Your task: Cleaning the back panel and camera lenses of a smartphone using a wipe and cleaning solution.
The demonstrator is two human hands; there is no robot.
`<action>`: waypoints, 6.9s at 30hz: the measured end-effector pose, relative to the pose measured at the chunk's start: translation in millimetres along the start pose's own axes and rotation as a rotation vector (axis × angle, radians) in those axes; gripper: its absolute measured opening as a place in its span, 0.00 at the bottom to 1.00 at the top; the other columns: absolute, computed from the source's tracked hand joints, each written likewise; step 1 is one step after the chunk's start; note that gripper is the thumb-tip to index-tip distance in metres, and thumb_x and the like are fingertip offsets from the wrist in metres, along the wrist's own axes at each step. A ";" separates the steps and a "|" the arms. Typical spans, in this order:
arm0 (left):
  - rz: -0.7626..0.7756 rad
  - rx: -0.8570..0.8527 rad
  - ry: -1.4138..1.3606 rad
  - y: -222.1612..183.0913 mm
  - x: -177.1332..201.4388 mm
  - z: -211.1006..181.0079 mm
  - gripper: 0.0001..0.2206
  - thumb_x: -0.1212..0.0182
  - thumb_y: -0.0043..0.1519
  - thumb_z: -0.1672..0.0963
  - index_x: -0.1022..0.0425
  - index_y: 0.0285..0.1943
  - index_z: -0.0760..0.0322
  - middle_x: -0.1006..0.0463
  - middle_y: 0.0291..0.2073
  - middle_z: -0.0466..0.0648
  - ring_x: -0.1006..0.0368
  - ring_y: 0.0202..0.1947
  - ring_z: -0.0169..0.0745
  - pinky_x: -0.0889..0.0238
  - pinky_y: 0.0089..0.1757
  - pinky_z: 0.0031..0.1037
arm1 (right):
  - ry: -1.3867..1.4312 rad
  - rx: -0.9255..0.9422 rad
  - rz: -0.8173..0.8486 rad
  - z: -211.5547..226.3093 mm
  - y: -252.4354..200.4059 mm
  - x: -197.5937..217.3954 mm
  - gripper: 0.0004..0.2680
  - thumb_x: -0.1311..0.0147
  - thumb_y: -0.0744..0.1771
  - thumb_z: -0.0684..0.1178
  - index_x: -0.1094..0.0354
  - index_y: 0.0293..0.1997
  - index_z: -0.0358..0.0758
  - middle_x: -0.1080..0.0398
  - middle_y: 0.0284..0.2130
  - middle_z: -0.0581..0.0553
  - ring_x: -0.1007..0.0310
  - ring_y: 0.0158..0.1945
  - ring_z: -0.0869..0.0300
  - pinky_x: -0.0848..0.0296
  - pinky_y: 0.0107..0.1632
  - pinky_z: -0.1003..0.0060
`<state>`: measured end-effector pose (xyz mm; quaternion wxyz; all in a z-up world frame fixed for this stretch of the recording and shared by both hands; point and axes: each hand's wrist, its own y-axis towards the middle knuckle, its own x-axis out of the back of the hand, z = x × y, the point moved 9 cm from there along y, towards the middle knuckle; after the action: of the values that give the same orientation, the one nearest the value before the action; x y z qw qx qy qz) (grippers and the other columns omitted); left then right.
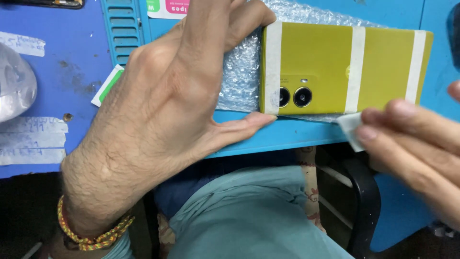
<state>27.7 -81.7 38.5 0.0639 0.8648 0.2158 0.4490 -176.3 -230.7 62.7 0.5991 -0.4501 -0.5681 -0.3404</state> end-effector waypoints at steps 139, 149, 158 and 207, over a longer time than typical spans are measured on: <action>-0.057 0.036 -0.194 20.9 28.3 -1.3 0.52 0.10 0.52 0.56 0.51 0.76 0.78 0.27 0.75 0.66 0.20 0.73 0.57 0.34 0.77 0.52 | 0.347 -0.238 -0.062 -74.0 81.8 14.2 0.17 0.47 0.67 0.28 0.34 0.65 0.18 0.46 0.78 0.14 0.34 0.76 0.24 0.29 0.75 0.36; -0.052 0.025 -0.131 17.6 22.1 1.0 0.55 0.09 0.54 0.54 0.55 0.79 0.76 0.17 0.69 0.64 0.16 0.73 0.56 0.32 0.79 0.55 | -0.108 -0.036 0.034 -54.8 68.8 6.4 0.17 0.34 0.66 0.37 0.23 0.64 0.36 0.17 0.63 0.32 0.30 0.78 0.47 0.50 0.88 0.44; -0.033 0.029 -0.119 22.4 22.0 -5.2 0.50 0.12 0.57 0.56 0.52 0.77 0.79 0.24 0.73 0.63 0.19 0.71 0.54 0.26 0.70 0.43 | -0.111 0.005 -0.009 -51.2 59.8 14.2 0.16 0.34 0.67 0.35 0.23 0.64 0.34 0.17 0.64 0.32 0.30 0.78 0.45 0.42 0.85 0.40; -0.049 -0.006 -0.092 -12.1 14.5 3.1 0.56 0.06 0.66 0.52 0.60 0.85 0.73 0.15 0.76 0.61 0.15 0.77 0.57 0.18 0.78 0.43 | -0.080 -0.080 0.047 -9.5 59.6 15.9 0.18 0.36 0.67 0.39 0.24 0.66 0.33 0.19 0.65 0.30 0.33 0.79 0.45 0.48 0.87 0.40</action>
<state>33.6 -64.3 43.8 0.0872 0.8788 0.2324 0.4076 -116.0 -216.2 69.8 0.5652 -0.5002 -0.5667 -0.3305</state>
